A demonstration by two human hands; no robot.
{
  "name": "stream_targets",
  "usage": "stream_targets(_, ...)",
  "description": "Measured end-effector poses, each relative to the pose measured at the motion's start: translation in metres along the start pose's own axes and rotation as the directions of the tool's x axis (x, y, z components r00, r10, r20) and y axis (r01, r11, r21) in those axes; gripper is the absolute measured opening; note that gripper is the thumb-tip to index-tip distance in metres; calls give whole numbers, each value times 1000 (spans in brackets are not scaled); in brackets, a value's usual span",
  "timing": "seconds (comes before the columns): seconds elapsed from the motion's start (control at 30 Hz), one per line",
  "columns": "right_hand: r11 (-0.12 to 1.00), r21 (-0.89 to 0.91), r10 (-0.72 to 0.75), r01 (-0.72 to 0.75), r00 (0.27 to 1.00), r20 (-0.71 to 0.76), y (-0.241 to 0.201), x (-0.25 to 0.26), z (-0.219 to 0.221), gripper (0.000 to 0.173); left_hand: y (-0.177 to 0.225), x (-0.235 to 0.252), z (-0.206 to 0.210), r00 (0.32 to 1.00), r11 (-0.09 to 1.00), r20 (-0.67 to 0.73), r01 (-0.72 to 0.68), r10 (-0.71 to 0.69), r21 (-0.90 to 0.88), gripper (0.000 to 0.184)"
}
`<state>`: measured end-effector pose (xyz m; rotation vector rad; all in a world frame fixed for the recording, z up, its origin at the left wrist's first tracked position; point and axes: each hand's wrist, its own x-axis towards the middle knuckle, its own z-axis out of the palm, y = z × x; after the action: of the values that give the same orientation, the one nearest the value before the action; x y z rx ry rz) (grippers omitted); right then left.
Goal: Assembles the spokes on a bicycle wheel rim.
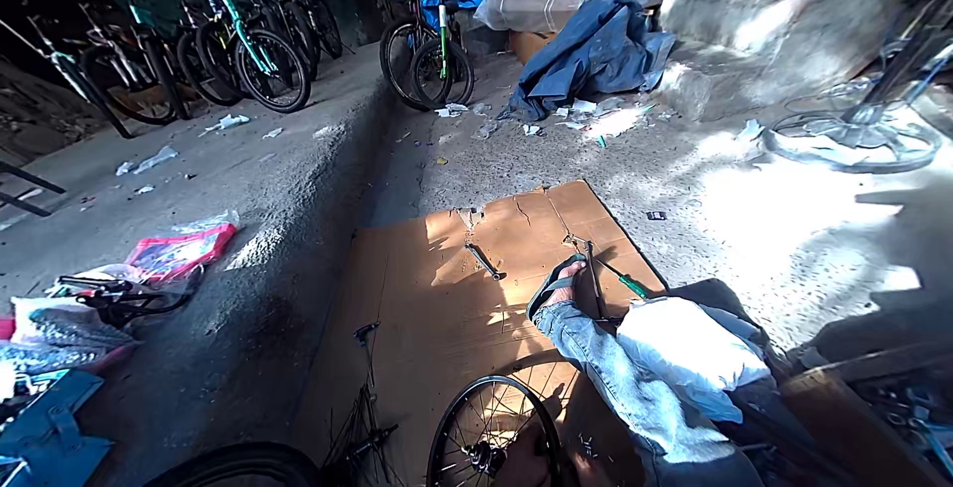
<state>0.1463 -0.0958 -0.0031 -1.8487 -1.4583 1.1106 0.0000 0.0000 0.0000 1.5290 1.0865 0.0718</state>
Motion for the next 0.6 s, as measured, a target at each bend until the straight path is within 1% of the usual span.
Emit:
stream_targets(0.07,1000,13,-7,7,999,-37,3,2,3,32,0,-1,3,998,999,-59,-2,4,39,28)
stream_targets(0.1,999,41,12,-11,999,-31,-1,4,-1,33,5,-5,4,991,996,-135,-9,21,87,30)
stream_targets(0.13,997,75,32,-30,999,-30,-3,8,-3,34,8,-9,7,967,988,-249,-15,54,155,32)
stream_targets(0.17,992,109,61,-59,998,-16,-6,13,-7,36,11,-14,10,918,978,-388,-1,85,210,32)
stream_targets(0.2,988,132,81,-76,996,-35,-5,20,-7,35,13,-19,12,844,974,-530,40,88,225,32)
stream_targets(0.23,984,157,97,-86,993,-68,-2,28,-6,33,14,-25,12,760,973,-648,114,44,200,32)
stream_targets(0.27,979,185,109,-89,989,-101,4,35,-3,32,16,-33,10,676,964,-735,224,-47,145,33)
stream_targets(0.3,974,208,111,-85,987,-115,6,39,-3,33,15,-40,9,599,936,-785,344,-158,74,37)
stream_targets(0.33,970,234,97,-66,987,-126,7,42,-4,35,13,-45,6,550,894,-785,447,-287,-14,44)
stream_targets(0.37,964,264,76,-36,987,-142,8,44,-3,38,9,-49,4,527,839,-742,537,-415,-88,53)
stream_targets(0.4,956,295,52,-4,986,-157,9,44,-1,41,4,-52,3,522,783,-676,608,-520,-132,60)
stream_targets(0.43,946,322,21,32,987,-161,10,41,0,46,0,-54,5,527,744,-623,654,-578,-138,58)
stream_targets(0.5,929,364,-31,72,993,-116,7,32,-3,55,10,-57,6,562,720,-560,688,-609,-92,40)
stream_targets(0.53,933,352,-47,79,994,-99,9,28,-4,54,26,-61,3,590,713,-510,698,-626,-66,37)
stream_targets(0.57,937,338,-62,92,993,-98,12,25,-2,46,32,-61,3,618,722,-476,690,-626,-54,37)
stream_targets(0.6,940,324,-79,108,992,-101,15,24,0,35,24,-56,7,646,758,-475,648,-598,-72,36)
